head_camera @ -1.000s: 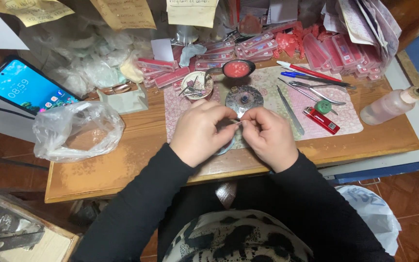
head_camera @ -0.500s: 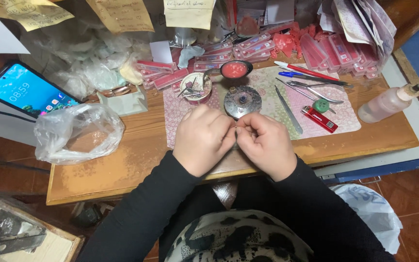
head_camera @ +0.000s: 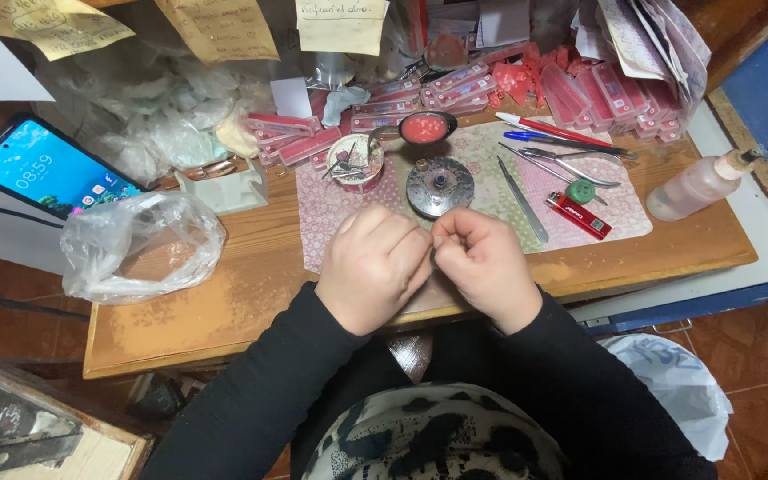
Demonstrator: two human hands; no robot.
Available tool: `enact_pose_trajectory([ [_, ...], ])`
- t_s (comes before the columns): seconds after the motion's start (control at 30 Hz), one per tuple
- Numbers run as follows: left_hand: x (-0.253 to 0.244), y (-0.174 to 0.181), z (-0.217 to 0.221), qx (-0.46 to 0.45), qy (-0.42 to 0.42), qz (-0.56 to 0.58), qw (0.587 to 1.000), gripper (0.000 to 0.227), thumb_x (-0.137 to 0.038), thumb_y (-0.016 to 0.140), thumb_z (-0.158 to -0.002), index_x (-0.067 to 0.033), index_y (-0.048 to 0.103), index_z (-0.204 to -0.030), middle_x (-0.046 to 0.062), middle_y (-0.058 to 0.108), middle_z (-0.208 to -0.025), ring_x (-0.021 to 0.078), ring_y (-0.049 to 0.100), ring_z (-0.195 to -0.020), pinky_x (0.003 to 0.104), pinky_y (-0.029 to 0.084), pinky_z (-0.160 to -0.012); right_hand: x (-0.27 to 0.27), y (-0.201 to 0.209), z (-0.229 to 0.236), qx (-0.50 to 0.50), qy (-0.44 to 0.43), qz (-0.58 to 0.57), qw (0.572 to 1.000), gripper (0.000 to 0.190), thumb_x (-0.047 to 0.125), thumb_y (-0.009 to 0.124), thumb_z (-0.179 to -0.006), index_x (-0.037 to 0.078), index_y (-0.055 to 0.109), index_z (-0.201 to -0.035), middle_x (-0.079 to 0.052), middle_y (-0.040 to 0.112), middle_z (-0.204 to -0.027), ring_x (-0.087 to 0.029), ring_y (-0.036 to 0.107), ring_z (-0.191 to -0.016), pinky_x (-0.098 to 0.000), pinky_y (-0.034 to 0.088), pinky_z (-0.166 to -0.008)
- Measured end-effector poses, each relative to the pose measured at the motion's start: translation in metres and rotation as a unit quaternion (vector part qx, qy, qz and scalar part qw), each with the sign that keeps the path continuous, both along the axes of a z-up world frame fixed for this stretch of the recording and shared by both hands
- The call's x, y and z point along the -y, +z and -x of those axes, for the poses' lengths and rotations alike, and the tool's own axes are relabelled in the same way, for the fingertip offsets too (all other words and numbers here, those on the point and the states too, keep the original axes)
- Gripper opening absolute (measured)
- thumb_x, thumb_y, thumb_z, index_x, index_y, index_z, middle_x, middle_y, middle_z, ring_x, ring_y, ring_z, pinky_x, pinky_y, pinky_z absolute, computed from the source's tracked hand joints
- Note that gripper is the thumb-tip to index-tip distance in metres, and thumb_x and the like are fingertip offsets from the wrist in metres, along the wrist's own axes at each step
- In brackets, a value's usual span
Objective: The person assembles a pink denture base by hand, picking up small components and pressing them into place. They use a small metal tool to adjust the parts and apply liquid from a bottle onto the denture. The person also opens a drawer to retrieve a tool before continuing the assembly.
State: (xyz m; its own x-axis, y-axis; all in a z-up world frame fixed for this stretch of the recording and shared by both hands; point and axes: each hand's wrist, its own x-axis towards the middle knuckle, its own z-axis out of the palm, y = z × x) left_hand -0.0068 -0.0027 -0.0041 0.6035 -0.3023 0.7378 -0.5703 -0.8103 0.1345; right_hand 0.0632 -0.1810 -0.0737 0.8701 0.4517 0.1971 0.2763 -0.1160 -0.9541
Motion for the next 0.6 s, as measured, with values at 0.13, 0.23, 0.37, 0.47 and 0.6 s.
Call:
enact_pose_trajectory([
  [0.13,0.002,0.000,0.003,-0.003,-0.014,0.003,1.000,0.015,-0.012,0.077,-0.080,-0.0076,0.066,-0.089,0.006,0.062,-0.089,0.0269,0.061,-0.087,0.040,0.051,-0.078,0.004,-0.001,0.004,-0.122,0.049,-0.096,0.987,0.007,0.003,0.057,-0.092,0.003,0.063,-0.089,0.006,0.057,-0.076,-0.003,0.048,-0.065,-0.0200,0.040,-0.058],
  [0.23,0.006,-0.002,0.003,-0.022,-0.032,0.050,0.998,0.014,-0.011,0.077,-0.082,-0.0070,0.065,-0.089,0.006,0.064,-0.090,0.0286,0.061,-0.087,0.040,0.051,-0.078,0.012,0.007,0.011,-0.198,0.072,-0.145,0.967,0.008,0.006,0.056,-0.094,0.004,0.060,-0.088,0.004,0.055,-0.072,-0.005,0.047,-0.061,-0.0214,0.039,-0.055],
  [0.37,0.011,-0.010,-0.002,-0.087,-0.079,0.156,0.981,0.013,-0.009,0.076,-0.081,-0.0076,0.064,-0.087,0.007,0.066,-0.087,0.0307,0.064,-0.086,0.041,0.051,-0.079,0.051,0.017,0.027,-0.238,0.096,-0.157,0.954,0.014,0.012,0.057,-0.098,0.005,0.056,-0.086,0.002,0.050,-0.070,-0.007,0.045,-0.059,-0.0236,0.037,-0.052],
  [0.47,0.006,-0.013,-0.003,-0.131,-0.083,0.214,0.964,0.010,-0.006,0.072,-0.081,-0.0064,0.064,-0.087,0.006,0.067,-0.085,0.0261,0.066,-0.081,0.038,0.052,-0.077,0.124,0.001,0.036,-0.199,0.069,-0.153,0.966,0.010,0.012,0.056,-0.095,0.004,0.057,-0.088,0.001,0.051,-0.075,-0.009,0.047,-0.063,-0.0253,0.039,-0.055],
  [0.6,-0.008,-0.013,0.002,-0.212,-0.051,0.230,0.948,0.009,-0.008,0.074,-0.084,-0.0046,0.068,-0.088,0.006,0.066,-0.082,0.0189,0.063,-0.073,0.032,0.051,-0.067,0.251,-0.043,0.039,-0.146,-0.081,-0.052,0.985,0.007,0.010,0.058,-0.091,0.005,0.061,-0.088,0.002,0.057,-0.078,-0.008,0.053,-0.068,-0.0248,0.045,-0.061],
])
